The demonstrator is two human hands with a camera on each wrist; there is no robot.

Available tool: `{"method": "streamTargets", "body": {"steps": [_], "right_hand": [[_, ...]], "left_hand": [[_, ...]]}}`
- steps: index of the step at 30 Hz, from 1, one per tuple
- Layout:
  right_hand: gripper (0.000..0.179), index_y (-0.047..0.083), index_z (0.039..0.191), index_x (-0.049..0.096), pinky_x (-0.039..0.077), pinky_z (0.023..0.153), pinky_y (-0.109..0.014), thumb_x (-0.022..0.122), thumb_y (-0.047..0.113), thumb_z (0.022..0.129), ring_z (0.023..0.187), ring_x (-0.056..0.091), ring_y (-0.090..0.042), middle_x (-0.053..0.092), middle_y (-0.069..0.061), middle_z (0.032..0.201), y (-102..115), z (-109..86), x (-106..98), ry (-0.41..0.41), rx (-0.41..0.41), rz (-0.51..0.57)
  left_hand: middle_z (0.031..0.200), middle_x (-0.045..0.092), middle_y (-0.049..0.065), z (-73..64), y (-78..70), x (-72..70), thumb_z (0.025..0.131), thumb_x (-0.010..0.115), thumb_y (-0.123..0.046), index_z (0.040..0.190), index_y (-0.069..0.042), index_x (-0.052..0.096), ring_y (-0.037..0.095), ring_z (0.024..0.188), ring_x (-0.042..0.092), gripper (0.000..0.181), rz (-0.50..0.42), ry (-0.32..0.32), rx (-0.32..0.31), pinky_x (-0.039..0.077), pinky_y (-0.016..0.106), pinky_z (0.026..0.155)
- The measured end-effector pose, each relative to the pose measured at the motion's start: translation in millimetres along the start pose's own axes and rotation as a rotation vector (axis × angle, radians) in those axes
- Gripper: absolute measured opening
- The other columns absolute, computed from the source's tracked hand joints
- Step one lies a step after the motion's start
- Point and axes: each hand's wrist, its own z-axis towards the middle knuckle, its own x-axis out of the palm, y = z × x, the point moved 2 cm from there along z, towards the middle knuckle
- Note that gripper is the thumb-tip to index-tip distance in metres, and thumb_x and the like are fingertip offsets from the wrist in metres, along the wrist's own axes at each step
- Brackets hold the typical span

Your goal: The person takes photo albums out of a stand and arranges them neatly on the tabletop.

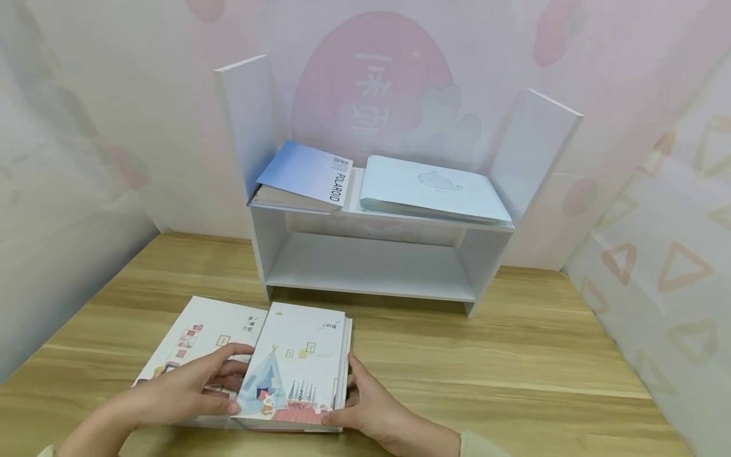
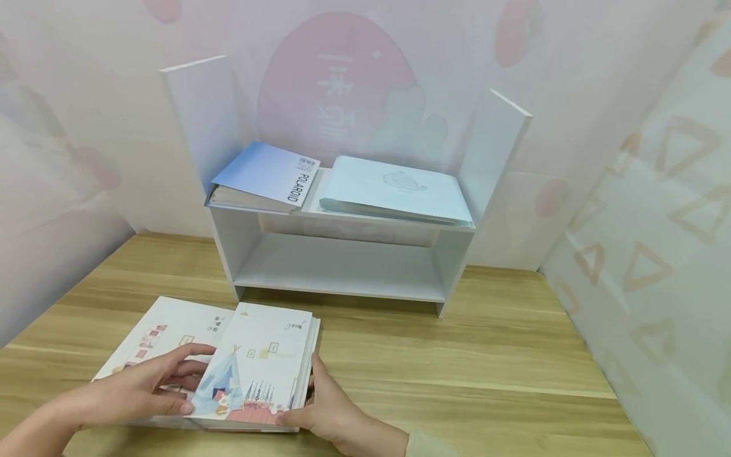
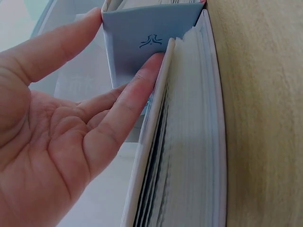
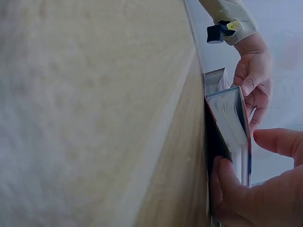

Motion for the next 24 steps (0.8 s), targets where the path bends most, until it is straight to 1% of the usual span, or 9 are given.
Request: {"method": "streamTargets", "body": {"steps": [5, 9, 12, 13, 15, 18, 20, 22, 24], "right_hand": [[0.104, -0.002, 0.158, 0.006, 0.051, 0.067, -0.022, 0.073, -0.011, 0.078, 0.081, 0.057, -0.018, 0.051, -0.011, 0.112, 0, -2.6, -3, 0.002, -0.028, -0.052], [0.099, -0.004, 0.157, 0.010, 0.052, 0.067, -0.021, 0.073, -0.006, 0.081, 0.084, 0.059, -0.018, 0.054, -0.013, 0.123, 2, -6.1, -6, 0.017, -0.034, -0.115], [0.093, -0.008, 0.155, 0.015, 0.051, 0.066, -0.019, 0.073, -0.001, 0.083, 0.086, 0.060, -0.017, 0.054, -0.014, 0.132, 3, -10.2, -10, 0.019, -0.041, -0.186], [0.090, -0.009, 0.154, 0.017, 0.050, 0.065, -0.019, 0.073, 0.000, 0.084, 0.086, 0.059, -0.017, 0.053, -0.014, 0.132, 4, -11.7, -11, 0.023, -0.048, -0.201], [0.084, -0.010, 0.152, 0.023, 0.049, 0.065, -0.018, 0.072, 0.001, 0.085, 0.087, 0.058, -0.016, 0.052, -0.014, 0.132, 5, -14.3, -14, 0.033, -0.056, -0.232], [0.076, -0.005, 0.151, 0.033, 0.048, 0.066, -0.017, 0.072, 0.004, 0.085, 0.088, 0.058, -0.014, 0.051, -0.010, 0.126, 8, -17.6, -20, 0.076, -0.052, -0.286], [0.072, 0.001, 0.149, 0.040, 0.050, 0.069, -0.017, 0.073, 0.007, 0.085, 0.089, 0.059, -0.012, 0.051, -0.009, 0.128, 10, -20.3, -24, 0.104, -0.047, -0.344], [0.069, 0.006, 0.147, 0.043, 0.051, 0.072, -0.018, 0.074, 0.010, 0.086, 0.091, 0.060, -0.011, 0.052, -0.009, 0.132, 13, -22.7, -28, 0.129, -0.045, -0.396], [0.067, 0.008, 0.146, 0.045, 0.052, 0.076, -0.020, 0.073, 0.011, 0.086, 0.095, 0.061, -0.011, 0.051, -0.010, 0.135, 14, -24.1, -32, 0.146, -0.060, -0.429]], "left_hand": [[0.144, 0.041, 0.041, -0.4, 1.0, -0.5, 0.097, 0.063, -0.012, 0.149, 0.009, 0.019, -0.010, 0.114, 0.056, 0.071, -0.019, -0.001, -0.020, 0.050, 0.014, 0.088], [0.143, 0.040, 0.042, -0.7, 1.6, -1.0, 0.097, 0.063, -0.012, 0.149, 0.009, 0.021, -0.010, 0.113, 0.056, 0.070, -0.012, -0.009, -0.023, 0.051, 0.015, 0.087], [0.145, 0.039, 0.041, -0.9, 1.8, -1.6, 0.097, 0.063, -0.014, 0.150, 0.008, 0.021, -0.003, 0.116, 0.058, 0.071, 0.000, -0.013, -0.042, 0.050, 0.015, 0.088], [0.145, 0.039, 0.040, -1.0, 2.1, -1.9, 0.097, 0.063, -0.014, 0.150, 0.008, 0.021, 0.002, 0.117, 0.059, 0.071, 0.001, -0.014, -0.046, 0.050, 0.015, 0.088], [0.146, 0.038, 0.040, -1.7, 2.1, -2.3, 0.098, 0.063, -0.016, 0.151, 0.006, 0.021, 0.005, 0.119, 0.060, 0.072, -0.005, -0.014, -0.057, 0.050, 0.014, 0.088], [0.145, 0.037, 0.042, -3.3, 1.7, -2.2, 0.098, 0.062, -0.016, 0.153, 0.004, 0.020, 0.000, 0.118, 0.059, 0.071, -0.016, -0.013, -0.047, 0.050, 0.014, 0.088], [0.145, 0.037, 0.041, -4.4, 0.6, -2.2, 0.099, 0.061, -0.016, 0.154, 0.001, 0.019, -0.009, 0.114, 0.058, 0.072, -0.025, -0.018, -0.048, 0.051, 0.014, 0.088], [0.144, 0.039, 0.041, -5.4, -0.8, -2.0, 0.099, 0.061, -0.016, 0.155, -0.001, 0.019, -0.010, 0.113, 0.057, 0.072, -0.030, -0.023, -0.045, 0.051, 0.014, 0.088], [0.143, 0.042, 0.038, -6.1, -2.4, -2.0, 0.099, 0.061, -0.016, 0.155, -0.002, 0.019, -0.008, 0.113, 0.059, 0.072, -0.029, -0.031, -0.047, 0.051, 0.014, 0.088]]}}
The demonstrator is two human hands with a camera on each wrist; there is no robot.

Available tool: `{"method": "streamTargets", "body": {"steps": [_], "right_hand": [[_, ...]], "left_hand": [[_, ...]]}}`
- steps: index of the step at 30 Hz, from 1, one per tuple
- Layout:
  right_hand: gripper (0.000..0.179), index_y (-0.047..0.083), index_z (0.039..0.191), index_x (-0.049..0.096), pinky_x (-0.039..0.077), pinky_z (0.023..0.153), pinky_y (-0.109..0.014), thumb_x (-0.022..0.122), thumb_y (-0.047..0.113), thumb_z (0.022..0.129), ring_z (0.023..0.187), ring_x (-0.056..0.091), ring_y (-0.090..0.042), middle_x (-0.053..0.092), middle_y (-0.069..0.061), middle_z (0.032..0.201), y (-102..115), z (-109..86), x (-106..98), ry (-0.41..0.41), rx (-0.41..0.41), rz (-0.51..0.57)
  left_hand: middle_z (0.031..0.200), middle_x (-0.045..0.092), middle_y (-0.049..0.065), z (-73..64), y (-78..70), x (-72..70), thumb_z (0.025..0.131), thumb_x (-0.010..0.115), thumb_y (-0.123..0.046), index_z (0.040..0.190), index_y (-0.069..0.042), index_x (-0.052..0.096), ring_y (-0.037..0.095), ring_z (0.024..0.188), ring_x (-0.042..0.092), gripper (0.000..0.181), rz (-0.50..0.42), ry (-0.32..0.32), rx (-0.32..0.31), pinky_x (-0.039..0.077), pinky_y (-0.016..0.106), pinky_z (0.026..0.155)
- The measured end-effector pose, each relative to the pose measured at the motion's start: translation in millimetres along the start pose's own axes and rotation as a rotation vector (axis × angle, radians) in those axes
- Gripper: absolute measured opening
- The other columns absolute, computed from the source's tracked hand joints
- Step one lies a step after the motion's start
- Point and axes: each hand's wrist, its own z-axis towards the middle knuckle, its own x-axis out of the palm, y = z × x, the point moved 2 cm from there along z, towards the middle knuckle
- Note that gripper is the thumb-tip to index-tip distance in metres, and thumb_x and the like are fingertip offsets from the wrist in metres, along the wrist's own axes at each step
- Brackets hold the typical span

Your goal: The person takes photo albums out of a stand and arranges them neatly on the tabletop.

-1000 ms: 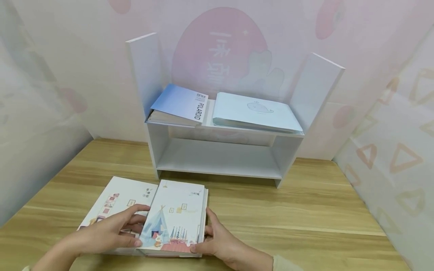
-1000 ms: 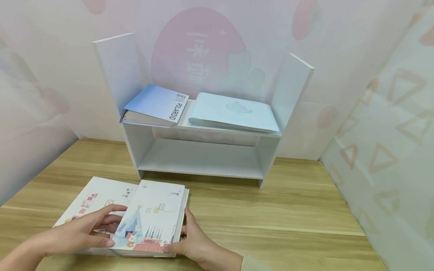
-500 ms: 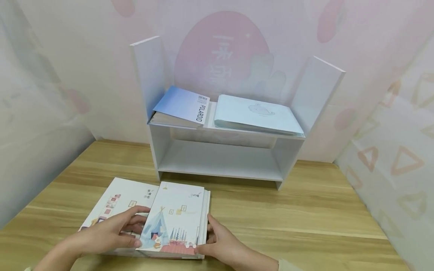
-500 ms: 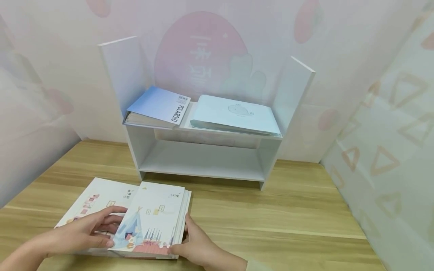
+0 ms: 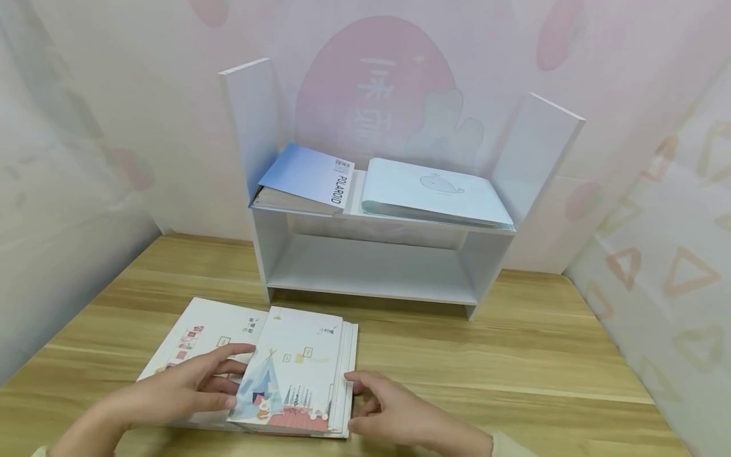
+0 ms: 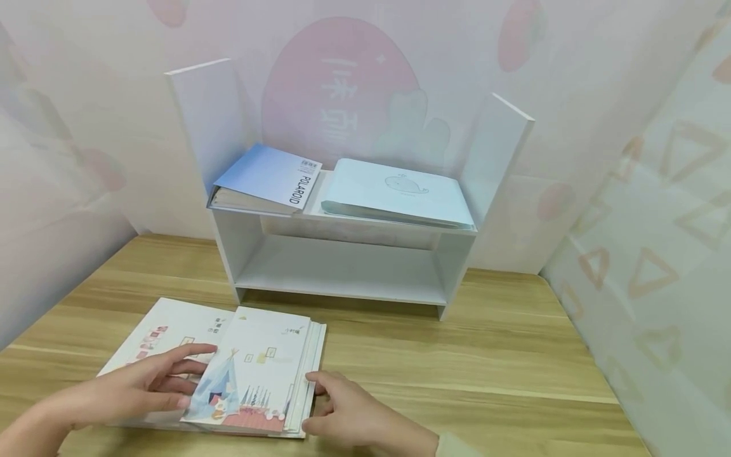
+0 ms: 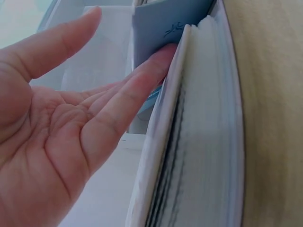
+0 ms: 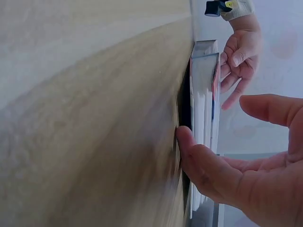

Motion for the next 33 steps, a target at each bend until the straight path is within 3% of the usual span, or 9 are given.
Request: {"method": "streamTargets", "body": {"steps": [6, 13, 17, 23, 27, 29, 33], "right_hand": [[0.063, 0.009, 0.145, 0.047, 0.051, 0.080, -0.021, 0.072, 0.011, 0.088, 0.099, 0.060, -0.015, 0.055, -0.010, 0.133, -4, -1.2, -7, 0.009, -0.023, -0.014], [0.058, 0.008, 0.143, 0.049, 0.051, 0.076, -0.019, 0.072, 0.011, 0.089, 0.095, 0.060, -0.014, 0.059, -0.011, 0.126, -6, -1.0, -15, -0.014, -0.045, -0.013], [0.056, 0.003, 0.142, 0.049, 0.050, 0.078, -0.018, 0.070, 0.009, 0.090, 0.094, 0.060, -0.015, 0.060, -0.013, 0.122, -5, -0.4, -20, -0.031, -0.082, -0.009], [0.055, -0.002, 0.142, 0.048, 0.050, 0.077, -0.019, 0.068, 0.009, 0.092, 0.097, 0.059, -0.018, 0.060, -0.018, 0.122, -3, 1.0, -29, -0.075, -0.118, 0.031], [0.053, -0.002, 0.142, 0.048, 0.051, 0.077, -0.019, 0.066, 0.012, 0.094, 0.100, 0.062, -0.019, 0.061, -0.019, 0.123, -4, 3.3, -35, -0.115, -0.120, 0.044], [0.051, -0.002, 0.141, 0.048, 0.052, 0.078, -0.020, 0.064, 0.013, 0.095, 0.101, 0.063, -0.021, 0.060, -0.019, 0.123, -3, 3.7, -37, -0.126, -0.121, 0.051], [0.049, 0.000, 0.141, 0.050, 0.051, 0.083, -0.024, 0.062, 0.017, 0.097, 0.104, 0.063, -0.023, 0.061, -0.018, 0.123, -2, 4.0, -42, -0.166, -0.126, 0.056]], "left_hand": [[0.141, 0.048, 0.032, -3.7, -5.8, -4.5, 0.101, 0.057, -0.017, 0.155, -0.006, 0.025, -0.005, 0.114, 0.060, 0.063, 0.059, -0.033, 0.011, 0.051, 0.013, 0.088], [0.142, 0.039, 0.041, -12.3, -10.1, -15.1, 0.104, 0.049, -0.006, 0.152, 0.003, 0.025, -0.004, 0.119, 0.058, 0.054, 0.036, -0.031, 0.109, 0.057, 0.024, 0.087], [0.143, 0.038, 0.041, -16.0, -10.9, -18.6, 0.103, 0.049, -0.006, 0.151, 0.003, 0.026, -0.004, 0.117, 0.059, 0.054, 0.083, -0.077, 0.114, 0.059, 0.028, 0.084], [0.142, 0.047, 0.032, -13.7, -17.8, -22.2, 0.104, 0.052, -0.011, 0.150, -0.002, 0.032, -0.005, 0.116, 0.059, 0.051, 0.214, -0.169, 0.107, 0.057, 0.024, 0.080], [0.140, 0.051, 0.029, -9.5, -23.6, -24.5, 0.103, 0.052, -0.012, 0.149, -0.002, 0.036, -0.006, 0.118, 0.057, 0.049, 0.235, -0.209, 0.125, 0.057, 0.022, 0.082], [0.140, 0.054, 0.021, -7.5, -26.1, -25.2, 0.103, 0.052, -0.011, 0.148, -0.003, 0.038, -0.006, 0.118, 0.056, 0.048, 0.237, -0.231, 0.141, 0.057, 0.023, 0.082], [0.135, 0.059, -0.009, -3.1, -32.0, -25.4, 0.102, 0.054, -0.009, 0.146, -0.009, 0.043, -0.008, 0.117, 0.056, 0.046, 0.254, -0.300, 0.190, 0.060, 0.029, 0.078]]}}
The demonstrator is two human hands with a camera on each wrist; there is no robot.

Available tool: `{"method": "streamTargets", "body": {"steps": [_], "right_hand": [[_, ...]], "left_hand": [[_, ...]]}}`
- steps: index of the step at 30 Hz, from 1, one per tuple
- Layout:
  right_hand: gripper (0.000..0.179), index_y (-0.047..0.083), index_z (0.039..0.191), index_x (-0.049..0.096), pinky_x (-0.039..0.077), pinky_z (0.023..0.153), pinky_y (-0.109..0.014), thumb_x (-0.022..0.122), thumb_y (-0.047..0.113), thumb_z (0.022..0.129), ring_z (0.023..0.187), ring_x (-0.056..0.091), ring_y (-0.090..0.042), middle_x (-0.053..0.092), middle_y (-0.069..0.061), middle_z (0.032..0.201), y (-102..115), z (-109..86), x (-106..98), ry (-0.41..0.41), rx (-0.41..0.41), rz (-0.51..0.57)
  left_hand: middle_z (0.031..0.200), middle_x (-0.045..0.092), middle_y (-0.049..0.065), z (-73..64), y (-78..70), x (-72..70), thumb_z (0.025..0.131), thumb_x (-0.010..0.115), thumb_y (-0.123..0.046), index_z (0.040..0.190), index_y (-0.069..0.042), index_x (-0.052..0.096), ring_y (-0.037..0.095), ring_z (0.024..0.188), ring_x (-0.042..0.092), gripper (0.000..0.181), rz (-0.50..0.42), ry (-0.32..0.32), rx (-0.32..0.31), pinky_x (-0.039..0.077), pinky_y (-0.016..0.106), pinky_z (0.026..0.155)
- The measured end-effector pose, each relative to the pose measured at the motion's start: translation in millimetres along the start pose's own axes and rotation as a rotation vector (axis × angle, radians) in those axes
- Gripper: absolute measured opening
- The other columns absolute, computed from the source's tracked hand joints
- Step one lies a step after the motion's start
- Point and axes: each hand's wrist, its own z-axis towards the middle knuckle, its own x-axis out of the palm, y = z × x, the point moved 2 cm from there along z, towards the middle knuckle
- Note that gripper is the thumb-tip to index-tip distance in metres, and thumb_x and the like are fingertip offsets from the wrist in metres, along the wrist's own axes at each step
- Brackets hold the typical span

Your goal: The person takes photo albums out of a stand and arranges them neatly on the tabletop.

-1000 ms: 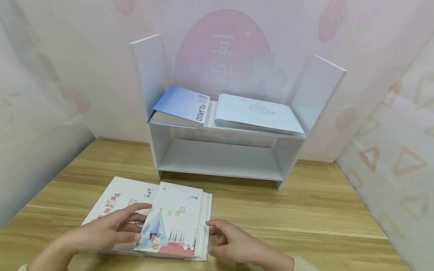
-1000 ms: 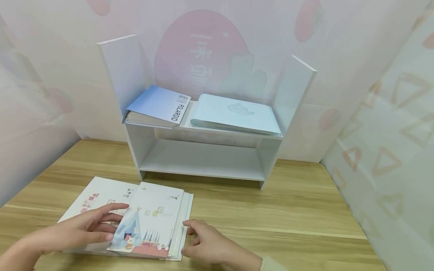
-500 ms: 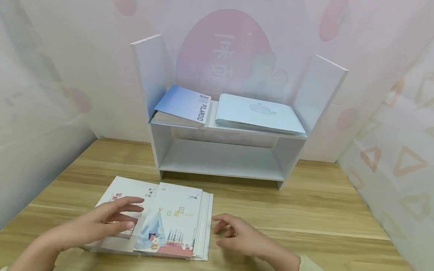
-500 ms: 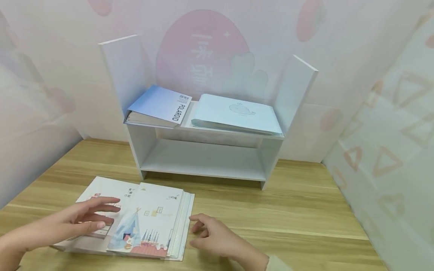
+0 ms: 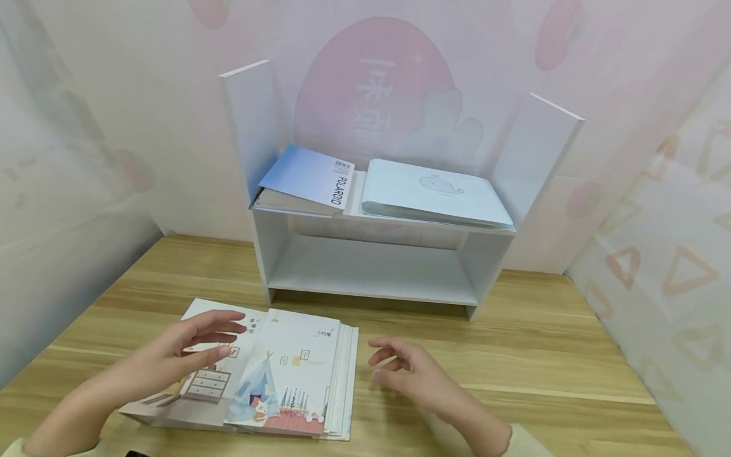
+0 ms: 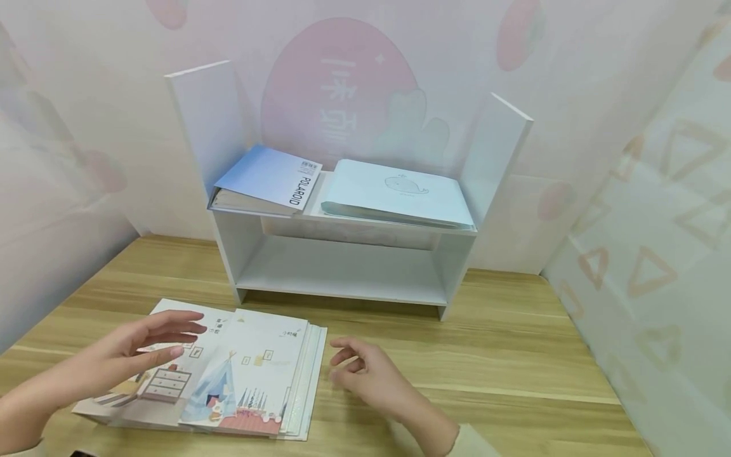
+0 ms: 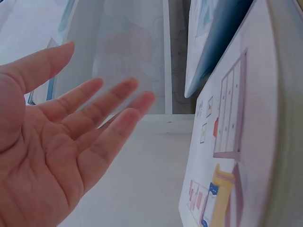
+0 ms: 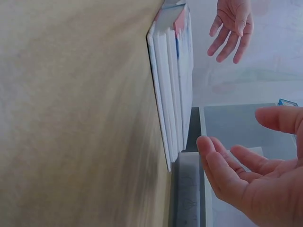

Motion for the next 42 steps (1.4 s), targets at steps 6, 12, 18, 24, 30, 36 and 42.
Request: {"method": "streamTargets", "body": {"steps": [6, 12, 18, 24, 30, 36, 42], "right_hand": [[0.048, 0.004, 0.141, 0.049, 0.050, 0.090, -0.032, 0.062, 0.018, 0.097, 0.104, 0.060, -0.023, 0.061, -0.015, 0.122, 5, 3.2, -7, -0.066, -0.002, 0.031], [0.049, 0.004, 0.143, 0.046, 0.052, 0.095, -0.040, 0.061, 0.017, 0.098, 0.105, 0.061, -0.023, 0.061, -0.022, 0.124, 11, 7.6, -15, -0.106, -0.034, 0.064], [0.050, 0.001, 0.143, 0.045, 0.050, 0.093, -0.023, 0.061, 0.017, 0.099, 0.108, 0.063, -0.030, 0.062, -0.022, 0.122, 20, 12.9, -21, -0.158, -0.090, 0.072], [0.050, 0.003, 0.144, 0.045, 0.051, 0.094, -0.026, 0.062, 0.017, 0.098, 0.106, 0.064, -0.023, 0.065, -0.019, 0.119, 31, 18.2, -24, -0.210, -0.122, 0.055], [0.048, 0.007, 0.143, 0.048, 0.054, 0.092, -0.031, 0.063, 0.016, 0.098, 0.105, 0.063, -0.022, 0.067, -0.013, 0.117, 46, 25.3, -23, -0.267, -0.156, 0.033], [0.044, 0.016, 0.140, 0.051, 0.054, 0.090, -0.031, 0.062, 0.015, 0.098, 0.107, 0.064, -0.025, 0.067, -0.012, 0.119, 63, 33.3, -24, -0.316, -0.169, 0.050], [0.045, 0.016, 0.140, 0.051, 0.053, 0.090, -0.032, 0.063, 0.016, 0.097, 0.108, 0.063, -0.022, 0.067, -0.011, 0.119, 74, 42.7, -23, -0.329, -0.200, 0.059]], "left_hand": [[0.128, 0.060, -0.021, 7.9, -9.9, -3.1, 0.100, 0.057, -0.008, 0.143, -0.015, 0.049, -0.009, 0.116, 0.056, 0.044, 0.099, -0.127, 0.037, 0.057, 0.023, 0.080], [0.128, 0.058, -0.027, 17.9, -16.4, -9.6, 0.099, 0.059, -0.005, 0.141, -0.011, 0.051, -0.010, 0.116, 0.056, 0.043, 0.155, -0.232, 0.075, 0.049, 0.009, 0.088], [0.126, 0.059, -0.026, 29.0, -21.1, -15.5, 0.098, 0.057, -0.001, 0.140, -0.005, 0.050, -0.011, 0.114, 0.057, 0.043, 0.141, -0.298, 0.128, 0.046, 0.005, 0.090], [0.123, 0.062, -0.021, 38.2, -22.0, -20.4, 0.098, 0.057, 0.000, 0.138, -0.002, 0.050, -0.011, 0.111, 0.058, 0.040, 0.134, -0.389, 0.135, 0.045, 0.004, 0.089], [0.122, 0.062, -0.019, 46.1, -26.9, -25.8, 0.099, 0.056, -0.002, 0.138, 0.000, 0.050, -0.010, 0.111, 0.058, 0.039, 0.117, -0.426, 0.132, 0.047, 0.005, 0.089], [0.121, 0.060, -0.024, 54.5, -31.6, -29.5, 0.099, 0.057, -0.003, 0.138, 0.001, 0.049, -0.010, 0.112, 0.057, 0.040, 0.111, -0.481, 0.142, 0.045, 0.003, 0.090], [0.117, 0.060, -0.028, 60.6, -36.3, -29.8, 0.100, 0.057, -0.005, 0.138, -0.001, 0.051, -0.010, 0.111, 0.057, 0.039, 0.109, -0.576, 0.131, 0.045, 0.002, 0.089]]}}
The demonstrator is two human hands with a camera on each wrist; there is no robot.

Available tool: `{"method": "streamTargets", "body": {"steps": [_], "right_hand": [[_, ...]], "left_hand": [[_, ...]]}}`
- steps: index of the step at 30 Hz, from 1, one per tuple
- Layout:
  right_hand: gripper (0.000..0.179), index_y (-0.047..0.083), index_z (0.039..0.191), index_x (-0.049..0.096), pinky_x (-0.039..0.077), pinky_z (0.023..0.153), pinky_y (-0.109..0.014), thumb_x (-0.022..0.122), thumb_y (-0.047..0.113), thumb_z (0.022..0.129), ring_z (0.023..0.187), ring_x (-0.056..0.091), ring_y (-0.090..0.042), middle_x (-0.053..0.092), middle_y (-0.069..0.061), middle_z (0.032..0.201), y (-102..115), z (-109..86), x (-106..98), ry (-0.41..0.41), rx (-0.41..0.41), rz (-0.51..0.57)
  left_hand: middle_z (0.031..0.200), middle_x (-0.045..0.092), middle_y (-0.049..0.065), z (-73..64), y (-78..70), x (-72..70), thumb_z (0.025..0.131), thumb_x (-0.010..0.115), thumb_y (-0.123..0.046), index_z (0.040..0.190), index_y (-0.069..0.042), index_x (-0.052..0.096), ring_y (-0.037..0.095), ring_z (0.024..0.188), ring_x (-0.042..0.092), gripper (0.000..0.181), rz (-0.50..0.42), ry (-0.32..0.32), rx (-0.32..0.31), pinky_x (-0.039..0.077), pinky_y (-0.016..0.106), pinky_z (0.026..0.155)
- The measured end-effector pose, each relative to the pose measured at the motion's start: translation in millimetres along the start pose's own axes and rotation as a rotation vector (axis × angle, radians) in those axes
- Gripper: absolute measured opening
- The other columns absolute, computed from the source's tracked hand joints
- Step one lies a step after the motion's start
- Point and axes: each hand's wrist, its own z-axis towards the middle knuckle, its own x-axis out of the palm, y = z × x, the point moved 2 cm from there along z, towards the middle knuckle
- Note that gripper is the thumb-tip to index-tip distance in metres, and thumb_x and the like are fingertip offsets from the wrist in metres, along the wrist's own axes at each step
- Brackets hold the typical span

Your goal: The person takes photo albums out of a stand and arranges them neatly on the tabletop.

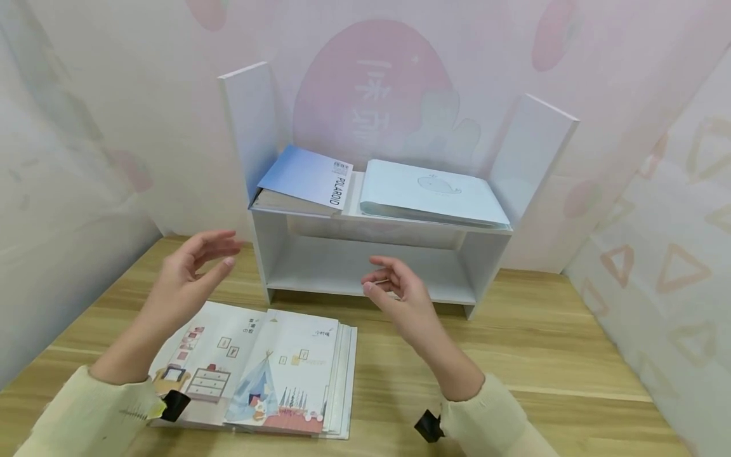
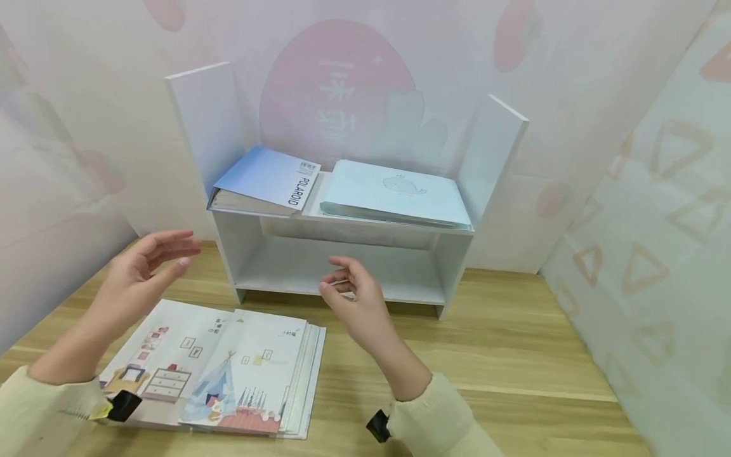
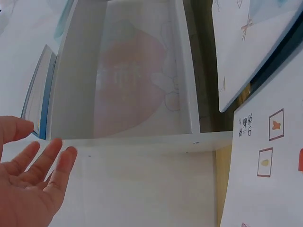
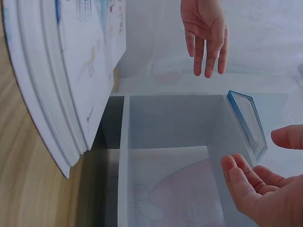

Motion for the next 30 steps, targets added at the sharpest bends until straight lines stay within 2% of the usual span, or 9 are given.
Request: {"method": "streamTargets", "body": {"steps": [4, 10, 16, 22, 25, 30], "right_hand": [[0.043, 0.015, 0.140, 0.051, 0.052, 0.094, -0.033, 0.062, 0.017, 0.098, 0.108, 0.062, -0.022, 0.067, -0.010, 0.119, 4, 8.4, 3, -0.004, -0.027, 0.010], [0.043, 0.013, 0.141, 0.050, 0.050, 0.097, -0.036, 0.061, 0.017, 0.099, 0.109, 0.062, -0.023, 0.065, -0.014, 0.121, 12, 18.0, 7, -0.011, -0.061, 0.043], [0.039, 0.011, 0.137, 0.052, 0.050, 0.098, -0.033, 0.060, 0.016, 0.099, 0.105, 0.062, -0.020, 0.063, -0.013, 0.120, 17, 30.8, 11, -0.059, -0.090, 0.089], [0.034, 0.005, 0.131, 0.056, 0.052, 0.093, -0.024, 0.061, 0.009, 0.098, 0.098, 0.063, -0.018, 0.062, -0.016, 0.112, 22, 41.9, 14, -0.135, -0.204, 0.130], [0.034, 0.003, 0.130, 0.057, 0.053, 0.087, -0.020, 0.062, 0.006, 0.096, 0.099, 0.062, -0.018, 0.062, -0.019, 0.112, 23, 46.7, 15, -0.170, -0.266, 0.127], [0.036, -0.003, 0.128, 0.056, 0.056, 0.090, -0.024, 0.065, 0.001, 0.094, 0.106, 0.063, -0.025, 0.059, -0.020, 0.121, 24, 51.7, 17, -0.205, -0.358, 0.110]], "left_hand": [[0.117, 0.062, -0.023, 3.4, -2.6, 1.5, 0.100, 0.057, -0.007, 0.138, -0.003, 0.052, -0.009, 0.111, 0.057, 0.038, -0.008, -0.059, -0.017, 0.046, 0.003, 0.086], [0.117, 0.062, -0.019, 12.3, -5.2, 4.9, 0.100, 0.059, -0.009, 0.136, -0.002, 0.054, -0.009, 0.110, 0.057, 0.037, -0.012, -0.112, -0.037, 0.047, 0.003, 0.084], [0.118, 0.063, -0.013, 22.9, -5.2, 10.8, 0.099, 0.061, -0.011, 0.134, -0.002, 0.056, -0.007, 0.109, 0.057, 0.037, -0.003, -0.173, -0.040, 0.048, 0.003, 0.080], [0.121, 0.063, -0.004, 32.8, -9.8, 15.2, 0.096, 0.062, -0.007, 0.134, -0.002, 0.056, -0.003, 0.111, 0.056, 0.038, -0.002, -0.253, -0.026, 0.048, 0.003, 0.075], [0.120, 0.062, -0.004, 37.9, -13.0, 17.4, 0.096, 0.062, -0.006, 0.133, -0.001, 0.057, 0.000, 0.111, 0.056, 0.038, -0.019, -0.277, -0.022, 0.048, 0.004, 0.074], [0.123, 0.063, 0.003, 43.3, -18.3, 22.5, 0.094, 0.063, -0.003, 0.132, -0.003, 0.058, 0.005, 0.111, 0.056, 0.038, -0.042, -0.293, -0.016, 0.050, 0.006, 0.076]]}}
